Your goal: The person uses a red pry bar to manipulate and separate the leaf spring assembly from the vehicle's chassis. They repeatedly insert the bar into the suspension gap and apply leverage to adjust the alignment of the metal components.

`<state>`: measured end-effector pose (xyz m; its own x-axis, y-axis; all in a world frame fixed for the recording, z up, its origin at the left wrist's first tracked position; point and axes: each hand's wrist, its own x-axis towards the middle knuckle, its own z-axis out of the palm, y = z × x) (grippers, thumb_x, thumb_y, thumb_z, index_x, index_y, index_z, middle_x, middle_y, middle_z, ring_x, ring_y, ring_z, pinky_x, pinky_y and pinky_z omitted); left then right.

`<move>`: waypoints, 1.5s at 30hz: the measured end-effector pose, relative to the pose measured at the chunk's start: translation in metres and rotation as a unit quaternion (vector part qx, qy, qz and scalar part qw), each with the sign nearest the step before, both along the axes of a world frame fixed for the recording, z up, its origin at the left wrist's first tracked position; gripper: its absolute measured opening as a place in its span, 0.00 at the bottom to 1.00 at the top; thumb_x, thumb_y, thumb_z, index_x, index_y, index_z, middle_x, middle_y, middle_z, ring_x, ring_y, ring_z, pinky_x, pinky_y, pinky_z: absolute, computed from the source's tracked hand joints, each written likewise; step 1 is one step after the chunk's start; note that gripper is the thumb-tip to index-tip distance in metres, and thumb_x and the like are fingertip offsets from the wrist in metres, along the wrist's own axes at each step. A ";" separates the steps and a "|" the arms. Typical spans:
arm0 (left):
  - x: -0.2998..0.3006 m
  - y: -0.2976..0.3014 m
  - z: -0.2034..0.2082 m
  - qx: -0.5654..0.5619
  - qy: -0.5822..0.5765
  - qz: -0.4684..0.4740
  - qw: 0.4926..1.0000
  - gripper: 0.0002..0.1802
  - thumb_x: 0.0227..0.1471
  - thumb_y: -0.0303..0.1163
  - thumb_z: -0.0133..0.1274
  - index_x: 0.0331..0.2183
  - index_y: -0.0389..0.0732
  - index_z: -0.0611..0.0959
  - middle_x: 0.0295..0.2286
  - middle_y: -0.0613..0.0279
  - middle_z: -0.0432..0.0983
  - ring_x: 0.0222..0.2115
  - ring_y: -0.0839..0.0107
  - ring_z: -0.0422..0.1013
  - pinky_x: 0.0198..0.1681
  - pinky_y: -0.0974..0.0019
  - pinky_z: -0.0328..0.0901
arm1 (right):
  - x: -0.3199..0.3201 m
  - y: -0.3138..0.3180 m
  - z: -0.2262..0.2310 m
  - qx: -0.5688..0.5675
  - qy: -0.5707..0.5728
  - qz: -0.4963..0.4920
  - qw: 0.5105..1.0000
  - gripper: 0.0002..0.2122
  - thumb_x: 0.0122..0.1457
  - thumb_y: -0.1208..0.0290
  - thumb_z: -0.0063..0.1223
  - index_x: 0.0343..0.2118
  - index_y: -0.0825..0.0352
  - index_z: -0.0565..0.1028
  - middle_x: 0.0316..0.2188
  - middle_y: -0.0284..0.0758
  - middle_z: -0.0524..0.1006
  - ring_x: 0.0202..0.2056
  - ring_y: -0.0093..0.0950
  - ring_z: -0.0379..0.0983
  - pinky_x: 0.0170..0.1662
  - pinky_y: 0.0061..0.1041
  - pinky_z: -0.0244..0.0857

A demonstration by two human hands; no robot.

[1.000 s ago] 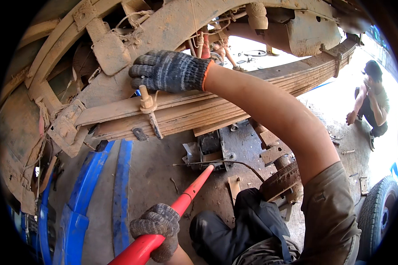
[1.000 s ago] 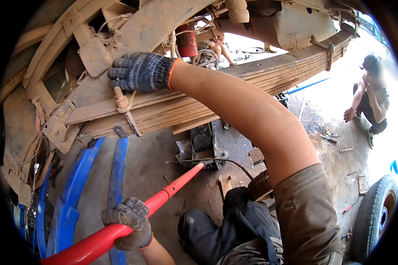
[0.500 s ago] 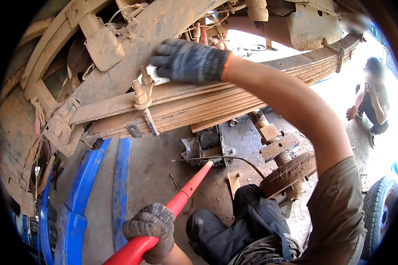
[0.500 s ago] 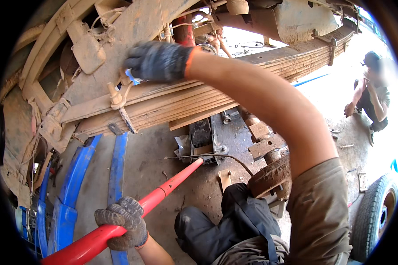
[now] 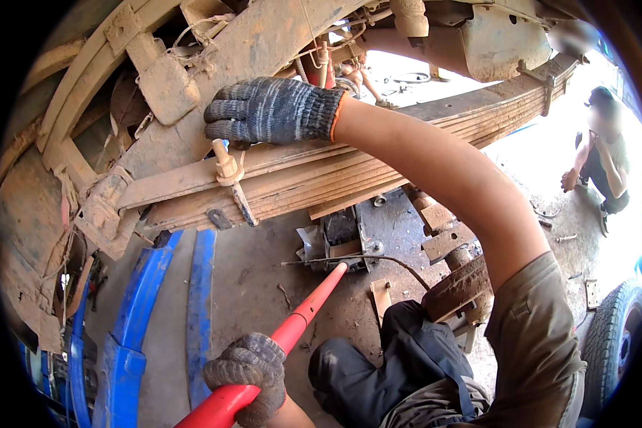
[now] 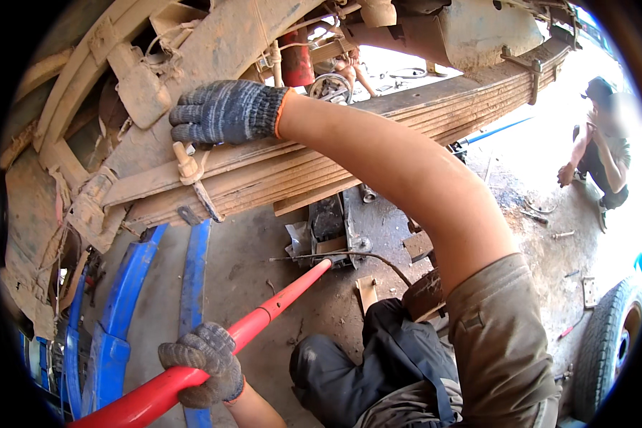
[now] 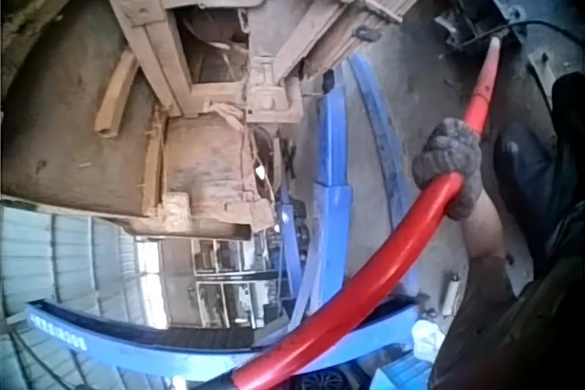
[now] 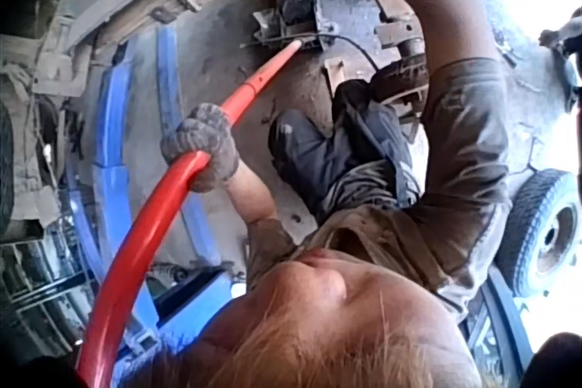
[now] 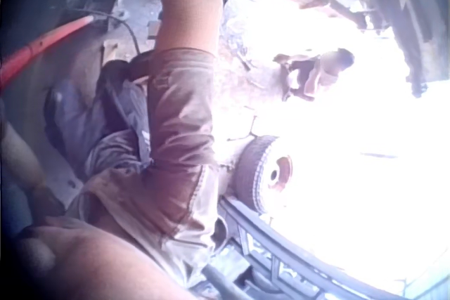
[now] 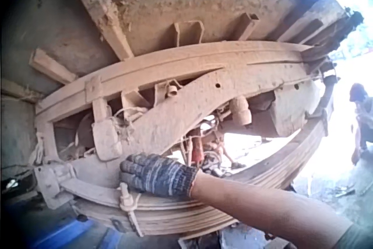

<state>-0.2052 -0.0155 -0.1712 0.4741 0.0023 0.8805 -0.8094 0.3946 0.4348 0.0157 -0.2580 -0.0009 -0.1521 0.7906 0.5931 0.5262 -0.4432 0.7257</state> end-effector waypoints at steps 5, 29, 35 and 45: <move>-0.004 0.002 0.002 0.035 -0.028 0.025 0.999 0.17 0.50 0.46 0.45 0.30 0.41 0.69 0.17 0.61 0.70 0.15 0.67 0.63 0.21 0.61 0.61 | 0.016 0.014 0.011 -0.005 0.064 -0.006 0.998 0.14 0.61 0.65 0.46 0.48 0.64 0.72 0.46 0.37 0.73 0.48 0.37 0.71 0.53 0.35 0.66; -0.026 -0.009 0.016 -0.134 0.098 0.037 0.985 0.23 0.48 0.53 0.49 0.27 0.41 0.70 0.18 0.62 0.70 0.14 0.68 0.63 0.20 0.61 0.59 | 0.005 0.005 -0.001 0.085 -0.218 -0.143 0.962 0.17 0.54 0.68 0.51 0.48 0.62 0.75 0.48 0.37 0.74 0.48 0.34 0.72 0.51 0.33 0.68; -0.023 -0.010 0.022 -0.084 0.098 0.057 0.990 0.23 0.47 0.52 0.51 0.26 0.41 0.70 0.17 0.60 0.69 0.15 0.66 0.62 0.21 0.59 0.58 | 0.006 -0.016 -0.006 0.122 -0.109 -0.035 0.986 0.17 0.55 0.76 0.49 0.49 0.61 0.74 0.52 0.41 0.71 0.52 0.38 0.70 0.53 0.36 0.66; -0.022 -0.017 0.020 -0.008 0.063 0.037 0.997 0.24 0.46 0.54 0.54 0.26 0.40 0.72 0.17 0.60 0.70 0.15 0.65 0.62 0.22 0.58 0.56 | 0.008 -0.001 -0.007 -0.020 -0.088 -0.018 0.996 0.13 0.55 0.70 0.48 0.45 0.55 0.75 0.50 0.32 0.71 0.54 0.31 0.67 0.56 0.32 0.63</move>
<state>-0.2267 -0.0321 -0.1509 0.5787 0.0540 0.8137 -0.7758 0.3440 0.5289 0.0241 -0.2589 -0.0080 -0.2221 0.8193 0.5285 0.3738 -0.4291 0.8223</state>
